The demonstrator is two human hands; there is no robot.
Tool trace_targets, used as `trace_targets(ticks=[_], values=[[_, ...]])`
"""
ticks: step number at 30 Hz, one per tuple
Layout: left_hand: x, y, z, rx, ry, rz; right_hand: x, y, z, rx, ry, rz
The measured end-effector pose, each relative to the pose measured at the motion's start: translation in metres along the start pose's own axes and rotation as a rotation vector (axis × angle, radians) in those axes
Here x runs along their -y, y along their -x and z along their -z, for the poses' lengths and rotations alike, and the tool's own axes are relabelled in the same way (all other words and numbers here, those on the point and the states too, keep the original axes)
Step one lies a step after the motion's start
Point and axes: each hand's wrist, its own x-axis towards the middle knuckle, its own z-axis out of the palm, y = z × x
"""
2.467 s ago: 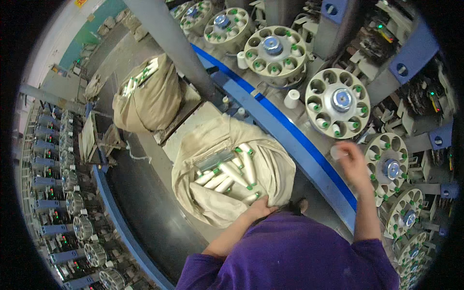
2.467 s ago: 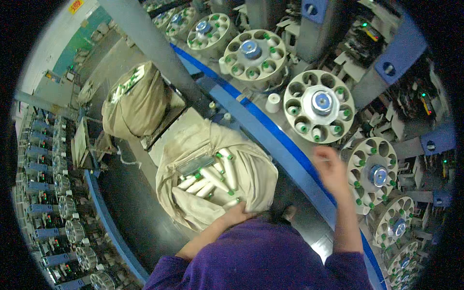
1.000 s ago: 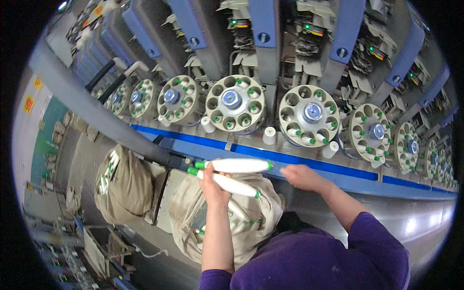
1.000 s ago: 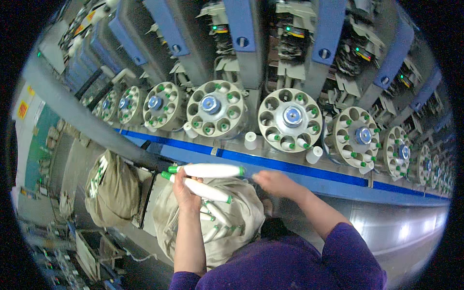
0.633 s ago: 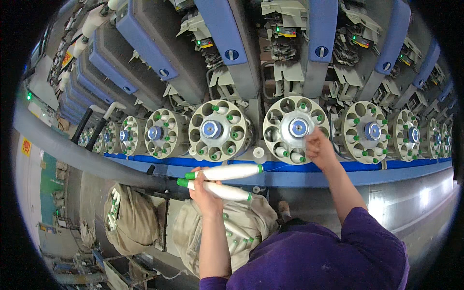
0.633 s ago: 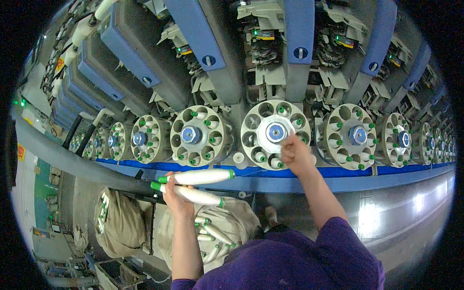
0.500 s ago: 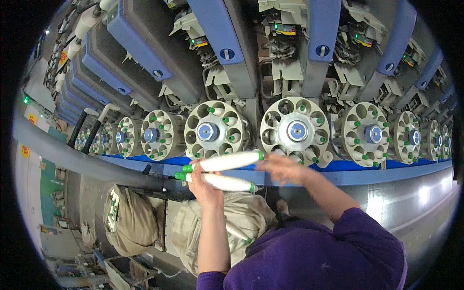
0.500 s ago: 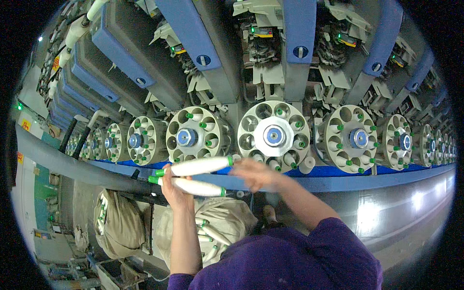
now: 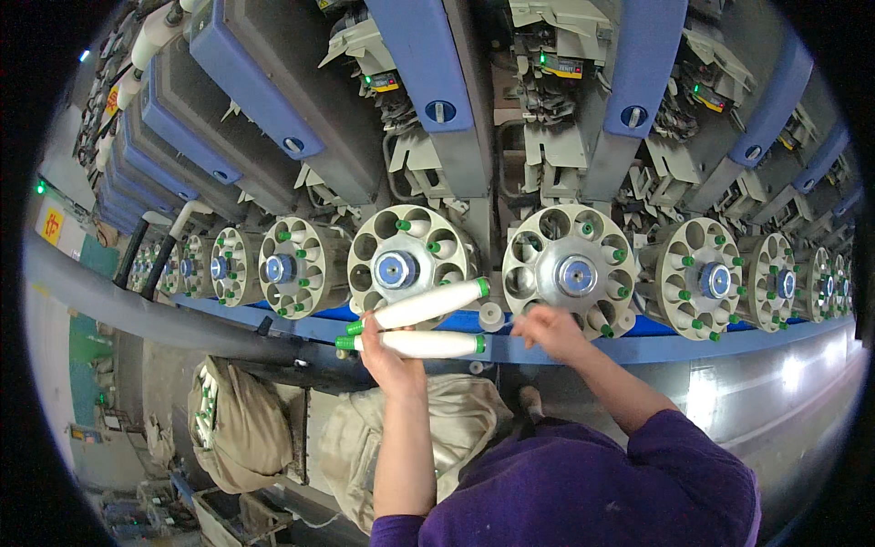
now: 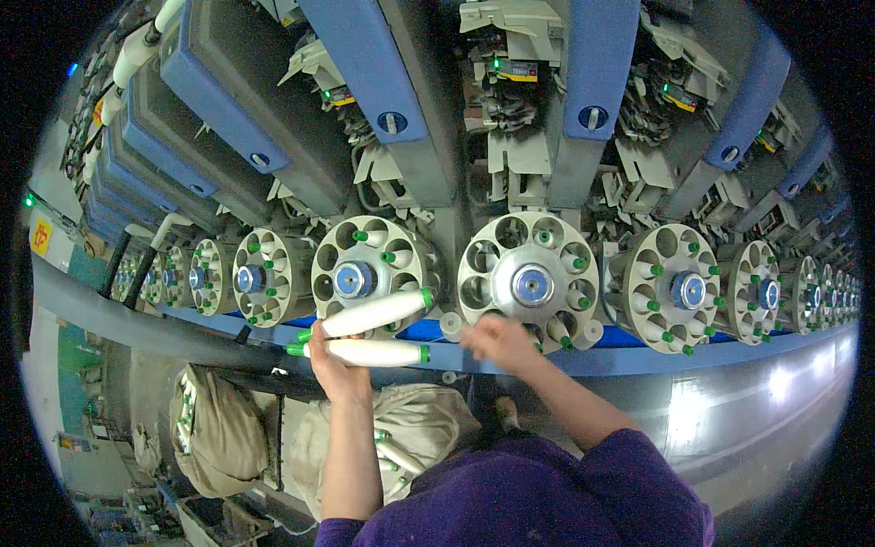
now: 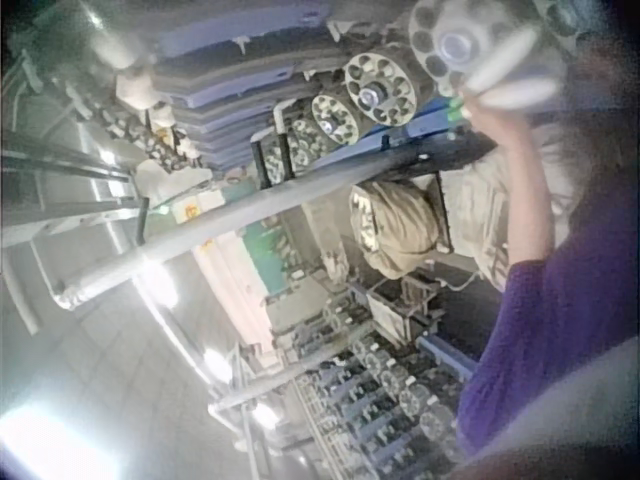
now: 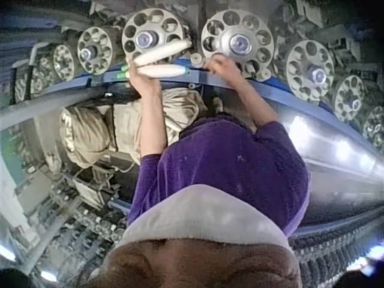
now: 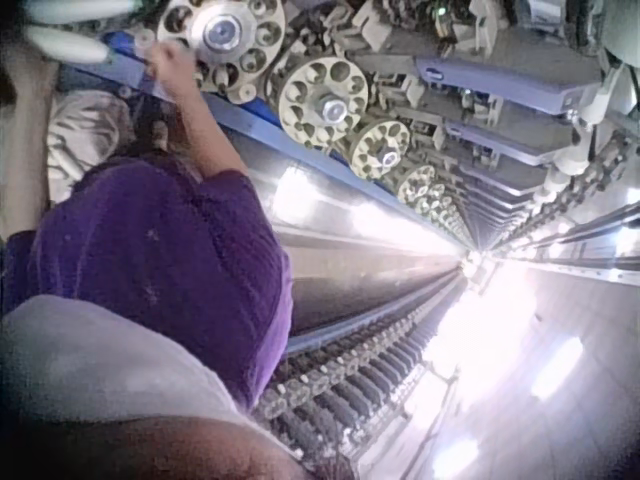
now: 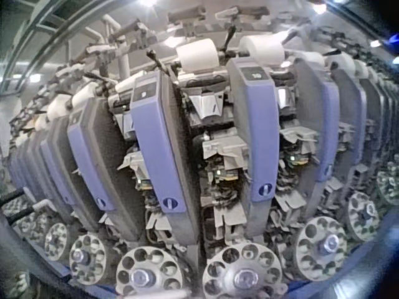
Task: The person repeatedly picks white cylindrical spools with green ends from a large sack and places them into slots on rotating circular fixtures along a machine line. The person continues this cycle of picking and placing spools across multiple fixtures.
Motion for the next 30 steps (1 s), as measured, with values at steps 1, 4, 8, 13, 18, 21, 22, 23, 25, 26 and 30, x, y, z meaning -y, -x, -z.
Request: trace_targets(ticks=[1, 4, 8, 13, 18, 21, 22, 23, 25, 26, 30], values=[[0.001, -0.002, 0.001, -0.007, 0.019, 0.02, -0.004, -0.002, 0.01, -0.075, -0.273, 0.07], [0.006, -0.004, 0.0, 0.022, 0.003, 0.057, -0.007, -0.004, 0.042, -0.362, -0.836, 0.028], [0.019, -0.001, -0.02, 0.087, -0.043, 0.011, 0.02, 0.013, 0.056, -0.171, -1.269, -0.001], [0.06, 0.01, -0.063, 0.272, -0.383, -0.202, 0.055, 0.041, 0.005, 0.766, -1.475, -0.289], [0.109, 0.005, -0.087, 0.429, -0.49, -0.327, 0.05, 0.054, -0.002, 0.389, -0.929, -0.18], [0.129, 0.012, -0.083, 0.527, -0.573, -0.398, 0.058, 0.077, 0.032, 0.267, -0.6, -0.007], [0.132, 0.016, -0.081, 0.581, -0.675, -0.528, 0.065, 0.085, 0.046, 0.271, -0.466, 0.043], [0.137, 0.025, -0.08, 0.614, -0.736, -0.597, 0.074, 0.095, 0.057, 0.275, -0.335, 0.094], [0.14, 0.052, -0.077, 0.914, -0.821, -0.817, 0.093, 0.1, 0.075, 0.107, -0.172, 0.161], [0.136, 0.075, -0.068, 1.042, -0.903, -0.711, 0.101, 0.1, 0.079, 0.074, -0.087, 0.171], [0.115, 0.104, -0.069, 1.006, -0.704, 0.024, 0.105, 0.057, 0.088, -0.434, -0.248, 0.339]])
